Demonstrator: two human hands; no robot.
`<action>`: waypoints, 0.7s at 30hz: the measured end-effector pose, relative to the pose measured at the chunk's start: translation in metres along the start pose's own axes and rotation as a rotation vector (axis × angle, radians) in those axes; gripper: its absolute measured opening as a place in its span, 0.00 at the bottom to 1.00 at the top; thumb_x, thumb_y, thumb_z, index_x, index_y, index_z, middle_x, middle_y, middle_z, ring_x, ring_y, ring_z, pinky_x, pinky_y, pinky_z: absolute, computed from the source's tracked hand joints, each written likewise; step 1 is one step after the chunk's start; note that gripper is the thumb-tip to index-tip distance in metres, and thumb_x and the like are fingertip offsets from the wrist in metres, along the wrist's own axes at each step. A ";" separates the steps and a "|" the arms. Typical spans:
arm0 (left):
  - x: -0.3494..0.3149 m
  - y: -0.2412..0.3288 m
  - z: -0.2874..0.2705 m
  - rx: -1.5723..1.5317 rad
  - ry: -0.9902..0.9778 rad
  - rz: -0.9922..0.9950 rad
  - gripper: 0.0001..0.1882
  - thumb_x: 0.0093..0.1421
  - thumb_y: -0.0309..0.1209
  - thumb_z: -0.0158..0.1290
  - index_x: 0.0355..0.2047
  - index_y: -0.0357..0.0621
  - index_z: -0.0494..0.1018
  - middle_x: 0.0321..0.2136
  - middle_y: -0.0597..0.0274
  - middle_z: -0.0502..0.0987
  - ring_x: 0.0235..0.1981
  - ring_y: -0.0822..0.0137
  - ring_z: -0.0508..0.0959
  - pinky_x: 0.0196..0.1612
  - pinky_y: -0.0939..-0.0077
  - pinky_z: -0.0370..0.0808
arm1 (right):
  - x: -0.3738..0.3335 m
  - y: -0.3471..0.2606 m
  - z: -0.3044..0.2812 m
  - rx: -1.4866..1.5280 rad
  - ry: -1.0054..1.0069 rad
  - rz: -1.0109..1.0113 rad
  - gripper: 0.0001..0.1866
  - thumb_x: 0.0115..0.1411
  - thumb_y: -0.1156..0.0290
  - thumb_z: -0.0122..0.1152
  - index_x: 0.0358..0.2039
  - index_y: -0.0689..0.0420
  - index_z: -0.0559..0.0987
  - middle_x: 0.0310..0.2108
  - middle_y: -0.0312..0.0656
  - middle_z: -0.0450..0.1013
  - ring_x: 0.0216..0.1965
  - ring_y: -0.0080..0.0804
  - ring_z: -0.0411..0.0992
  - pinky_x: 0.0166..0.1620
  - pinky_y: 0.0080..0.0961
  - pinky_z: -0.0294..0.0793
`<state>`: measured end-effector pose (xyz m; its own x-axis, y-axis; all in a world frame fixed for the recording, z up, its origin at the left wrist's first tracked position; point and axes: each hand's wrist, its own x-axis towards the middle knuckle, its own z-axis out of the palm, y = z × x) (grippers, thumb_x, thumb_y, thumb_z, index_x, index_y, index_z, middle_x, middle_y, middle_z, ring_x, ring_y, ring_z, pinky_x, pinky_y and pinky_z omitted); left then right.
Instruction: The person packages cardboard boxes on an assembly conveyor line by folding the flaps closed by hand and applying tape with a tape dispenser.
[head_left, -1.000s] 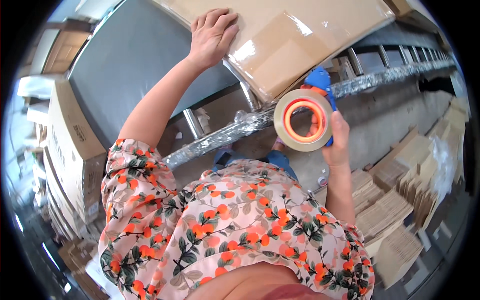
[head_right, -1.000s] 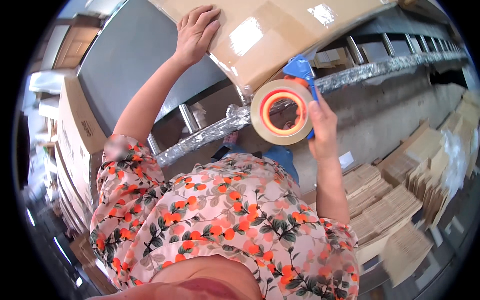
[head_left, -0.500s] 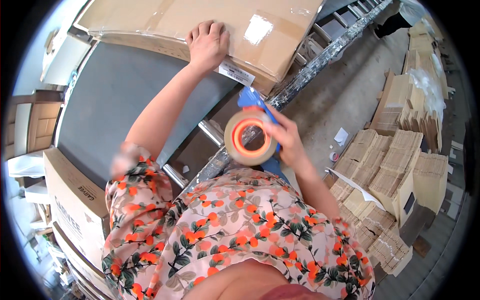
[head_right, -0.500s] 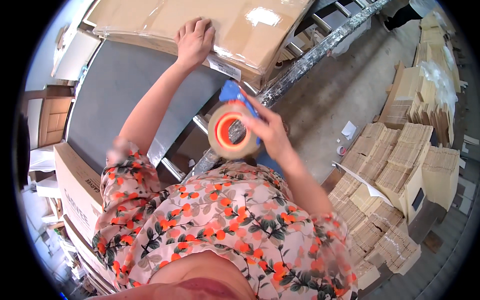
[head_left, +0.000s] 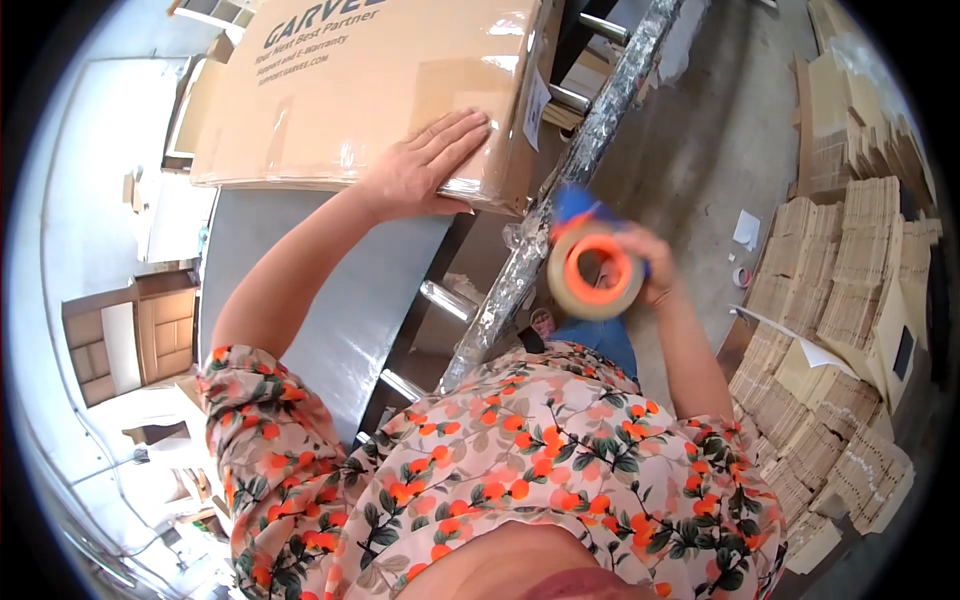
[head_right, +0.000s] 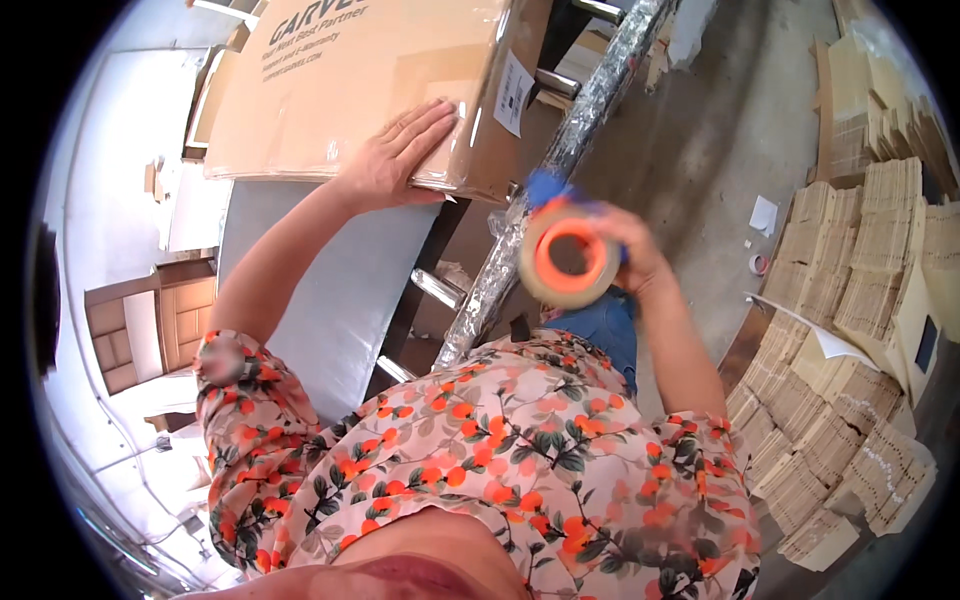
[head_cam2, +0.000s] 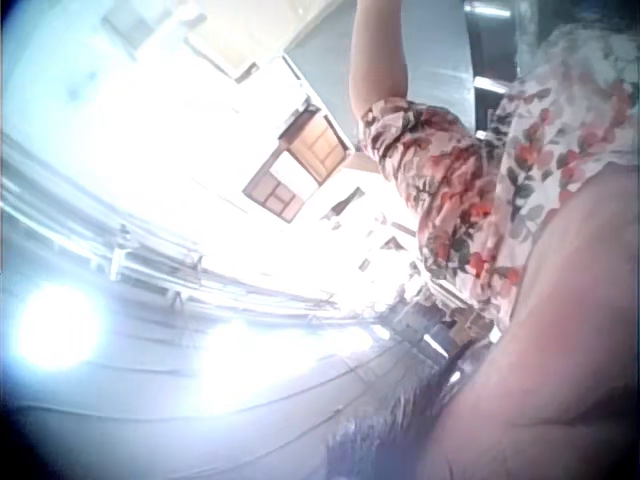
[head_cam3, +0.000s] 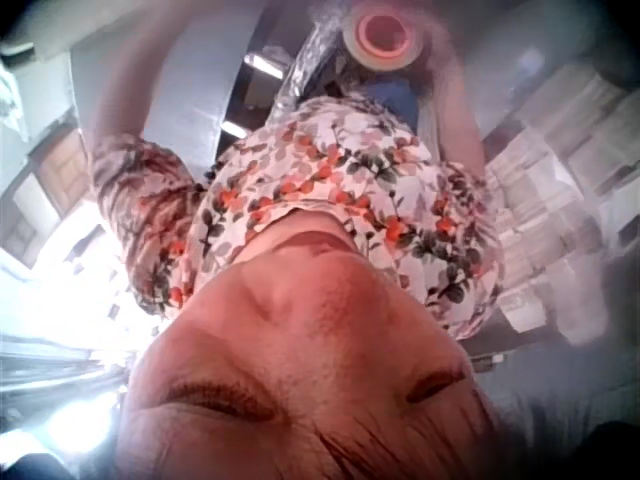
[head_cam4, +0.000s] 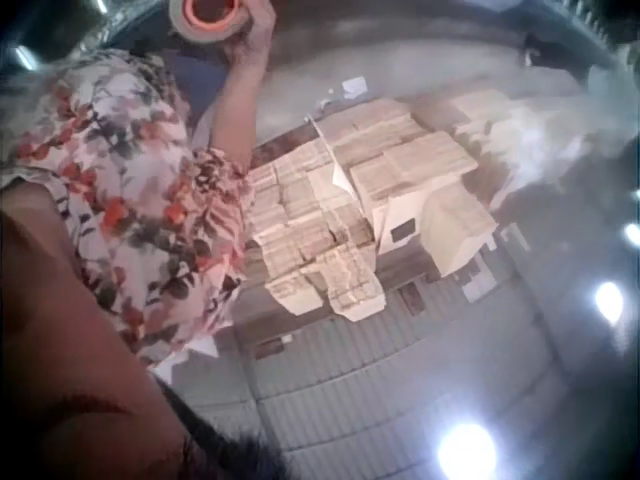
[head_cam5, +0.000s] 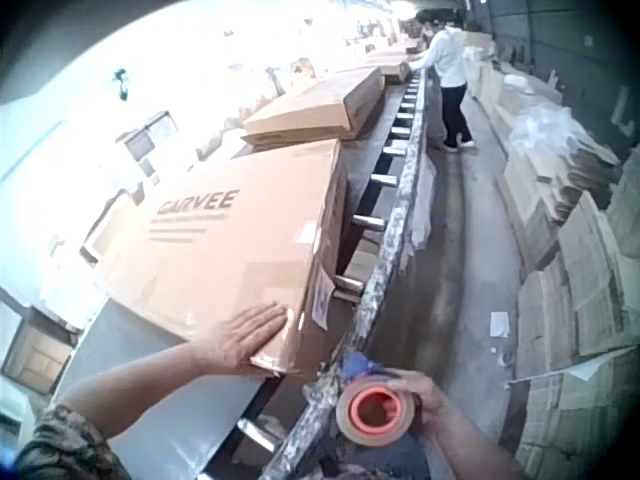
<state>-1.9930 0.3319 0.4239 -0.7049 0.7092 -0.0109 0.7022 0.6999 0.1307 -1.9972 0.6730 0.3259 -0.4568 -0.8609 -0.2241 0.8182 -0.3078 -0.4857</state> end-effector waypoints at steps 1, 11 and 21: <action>0.000 0.000 0.001 0.005 0.064 -0.018 0.47 0.43 0.41 0.65 0.62 0.40 0.58 0.62 0.53 0.61 0.65 0.55 0.58 0.66 0.60 0.57 | -0.006 -0.006 -0.002 0.123 0.071 -0.142 0.25 0.59 0.64 0.52 0.53 0.68 0.70 0.48 0.51 0.73 0.49 0.33 0.74 0.53 0.25 0.73; -0.003 0.007 0.000 0.033 0.053 -0.067 0.51 0.39 0.40 0.67 0.62 0.37 0.56 0.63 0.51 0.58 0.64 0.53 0.59 0.66 0.59 0.57 | 0.013 0.123 0.027 -0.500 0.194 -0.198 0.37 0.54 0.62 0.68 0.61 0.63 0.65 0.53 0.45 0.70 0.53 0.27 0.67 0.58 0.24 0.62; 0.094 0.097 0.032 0.280 -1.077 -0.051 0.24 0.57 0.39 0.49 0.50 0.39 0.72 0.58 0.49 0.67 0.62 0.50 0.62 0.65 0.60 0.55 | 0.071 0.105 0.014 0.052 0.083 0.155 0.17 0.53 0.63 0.64 0.41 0.58 0.77 0.39 0.39 0.76 0.41 0.26 0.75 0.44 0.28 0.76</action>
<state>-1.9878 0.4694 0.4036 -0.3733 0.2874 -0.8821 0.7686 0.6282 -0.1206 -1.9391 0.5737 0.2707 -0.3494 -0.8637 -0.3631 0.8970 -0.1965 -0.3959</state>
